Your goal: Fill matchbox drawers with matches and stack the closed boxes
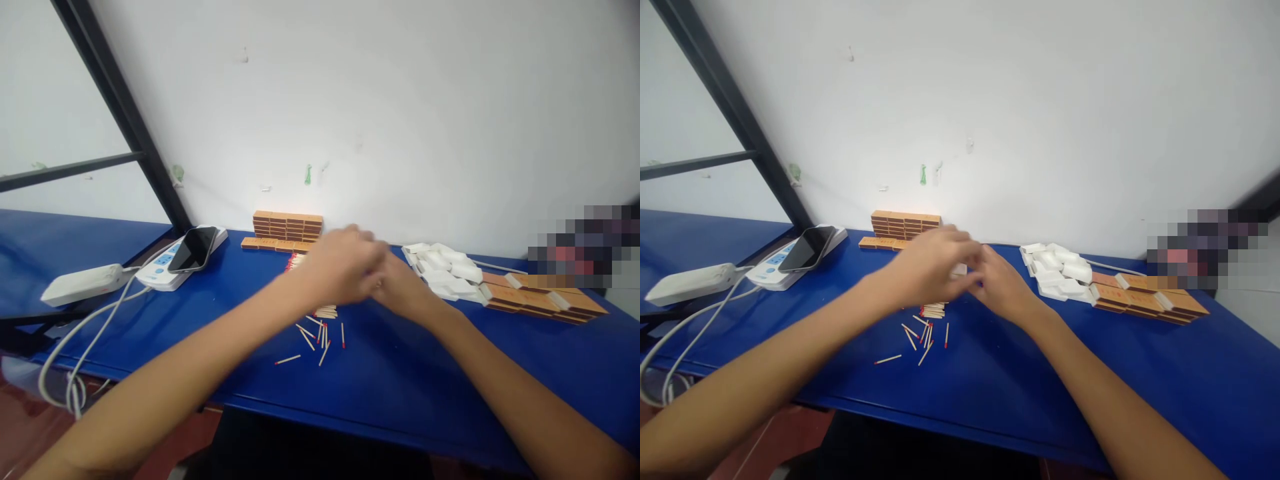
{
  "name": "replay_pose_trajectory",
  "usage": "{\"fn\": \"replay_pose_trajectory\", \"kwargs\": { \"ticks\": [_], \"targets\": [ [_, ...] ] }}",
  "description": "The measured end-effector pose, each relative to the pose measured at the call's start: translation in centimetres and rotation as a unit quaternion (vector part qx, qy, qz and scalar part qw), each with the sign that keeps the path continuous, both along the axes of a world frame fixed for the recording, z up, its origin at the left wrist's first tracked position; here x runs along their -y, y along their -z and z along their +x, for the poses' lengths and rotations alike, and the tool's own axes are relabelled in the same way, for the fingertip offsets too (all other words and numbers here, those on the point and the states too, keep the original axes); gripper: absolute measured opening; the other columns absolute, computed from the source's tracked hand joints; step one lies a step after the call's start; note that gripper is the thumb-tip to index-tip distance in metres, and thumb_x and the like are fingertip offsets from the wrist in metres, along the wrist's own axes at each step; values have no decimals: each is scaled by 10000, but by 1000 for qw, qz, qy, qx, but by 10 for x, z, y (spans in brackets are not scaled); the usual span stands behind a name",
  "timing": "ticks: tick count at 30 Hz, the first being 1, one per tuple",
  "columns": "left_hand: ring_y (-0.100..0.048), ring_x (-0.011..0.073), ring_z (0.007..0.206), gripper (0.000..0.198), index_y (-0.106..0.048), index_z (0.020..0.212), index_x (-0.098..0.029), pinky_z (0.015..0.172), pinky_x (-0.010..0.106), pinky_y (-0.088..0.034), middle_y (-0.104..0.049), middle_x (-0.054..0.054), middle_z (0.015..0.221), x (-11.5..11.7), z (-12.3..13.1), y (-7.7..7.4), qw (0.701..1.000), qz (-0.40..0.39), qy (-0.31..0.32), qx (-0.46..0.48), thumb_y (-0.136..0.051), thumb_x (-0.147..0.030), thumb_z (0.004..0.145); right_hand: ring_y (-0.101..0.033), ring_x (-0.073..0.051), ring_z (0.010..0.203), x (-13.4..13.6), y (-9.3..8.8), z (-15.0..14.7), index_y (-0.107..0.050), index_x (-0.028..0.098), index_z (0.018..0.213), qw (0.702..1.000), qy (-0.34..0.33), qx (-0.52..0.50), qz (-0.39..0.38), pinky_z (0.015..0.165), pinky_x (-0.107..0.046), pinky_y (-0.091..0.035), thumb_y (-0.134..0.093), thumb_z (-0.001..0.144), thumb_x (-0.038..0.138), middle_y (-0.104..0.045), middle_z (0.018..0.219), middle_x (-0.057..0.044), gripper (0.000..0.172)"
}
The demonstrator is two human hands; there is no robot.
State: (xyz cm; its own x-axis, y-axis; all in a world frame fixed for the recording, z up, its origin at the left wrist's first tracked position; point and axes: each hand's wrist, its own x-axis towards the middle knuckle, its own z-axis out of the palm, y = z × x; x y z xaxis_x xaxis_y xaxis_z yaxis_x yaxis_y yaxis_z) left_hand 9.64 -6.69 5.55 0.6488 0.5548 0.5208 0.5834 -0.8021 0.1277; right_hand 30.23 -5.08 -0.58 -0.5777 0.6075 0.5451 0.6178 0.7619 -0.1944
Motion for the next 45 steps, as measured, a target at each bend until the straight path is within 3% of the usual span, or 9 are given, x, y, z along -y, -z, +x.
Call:
{"fn": "replay_pose_trajectory", "kwargs": {
  "ticks": [5, 10, 15, 18, 21, 25, 31, 37, 45],
  "targets": [
    [-626, 308, 1137, 485, -656, 1300, -157, 951, 449, -527, -696, 140, 1184, -20, -48, 10, 1000, 9, -1, -30, -770, -446, 927, -617, -312, 1029, 6, -3, -4, -645, 225, 1269, 1000, 9, -17, -10, 880, -516, -560, -678, 985, 409, -727, 1106, -101, 340],
    [-636, 232, 855, 310, -753, 988, -148, 794, 366, -483, -711, 70, 868, -28, -61, 34, 997, -60, 41, -31, -755, -455, 949, -618, -314, 1067, 8, 2, -13, -643, 216, 1277, 999, 3, -13, -31, 859, -470, -548, -700, 981, 362, -735, 1162, -113, 335],
    [-641, 221, 883, 284, -751, 952, -181, 806, 359, -473, -744, 52, 908, -37, -72, 39, 996, -85, 16, 34, -764, -464, 935, -652, -264, 977, 18, -5, -15, -680, 217, 1077, 994, 81, -51, -55, 841, -406, -516, -668, 994, 382, -716, 1059, -92, 185],
    [-637, 219, 908, 285, -738, 968, -183, 831, 365, -474, -747, 42, 934, -42, -83, 42, 996, -70, -10, 54, -783, -460, 919, -618, -187, 788, 28, -16, -14, -704, 229, 961, 980, 43, 15, -194, 749, -340, -485, -636, 1002, 330, -678, 889, -31, 129],
    [-631, 211, 889, 295, -734, 987, -185, 819, 362, -479, -742, 37, 928, -42, -89, 48, 996, -61, -6, 71, -787, -466, 915, -593, -157, 788, 34, -23, -15, -734, 253, 1060, 934, -49, 82, -344, 732, -308, -482, -653, 987, 300, -673, 985, -23, 119],
    [-640, 221, 899, 333, -733, 1044, -170, 841, 381, -499, -743, 59, 943, -41, -90, 57, 997, -30, 13, 75, -742, -489, 950, -577, -151, 825, 35, -24, -18, -742, 252, 1036, 899, -77, 100, -420, 729, -290, -472, -676, 969, 295, -646, 1039, -25, 104],
    [-626, 237, 898, 347, -733, 1077, -149, 860, 409, -508, -729, 74, 917, -42, -94, 63, 998, 8, 4, 62, -722, -478, 967, -546, -142, 736, 42, -24, -20, -656, 217, 866, 895, -11, 143, -423, 645, -284, -410, -634, 969, 272, -655, 911, -5, 119],
    [-628, 242, 901, 330, -728, 1075, -152, 847, 410, -506, -722, 73, 904, -38, -92, 64, 997, 39, 14, 66, -694, -468, 986, -543, -147, 695, 54, -17, -37, -589, 212, 776, 923, 63, 133, -356, 631, -291, -368, -625, 928, 248, -661, 832, -7, 160],
    [-642, 258, 967, 344, -722, 1115, -154, 896, 430, -507, -742, 87, 964, -32, -89, 63, 998, 44, 7, 44, -675, -474, 998, -553, -180, 708, 67, -6, -60, -563, 224, 737, 931, 147, 92, -321, 638, -322, -353, -683, 886, 495, -660, 819, -23, 331]
  ]
}}
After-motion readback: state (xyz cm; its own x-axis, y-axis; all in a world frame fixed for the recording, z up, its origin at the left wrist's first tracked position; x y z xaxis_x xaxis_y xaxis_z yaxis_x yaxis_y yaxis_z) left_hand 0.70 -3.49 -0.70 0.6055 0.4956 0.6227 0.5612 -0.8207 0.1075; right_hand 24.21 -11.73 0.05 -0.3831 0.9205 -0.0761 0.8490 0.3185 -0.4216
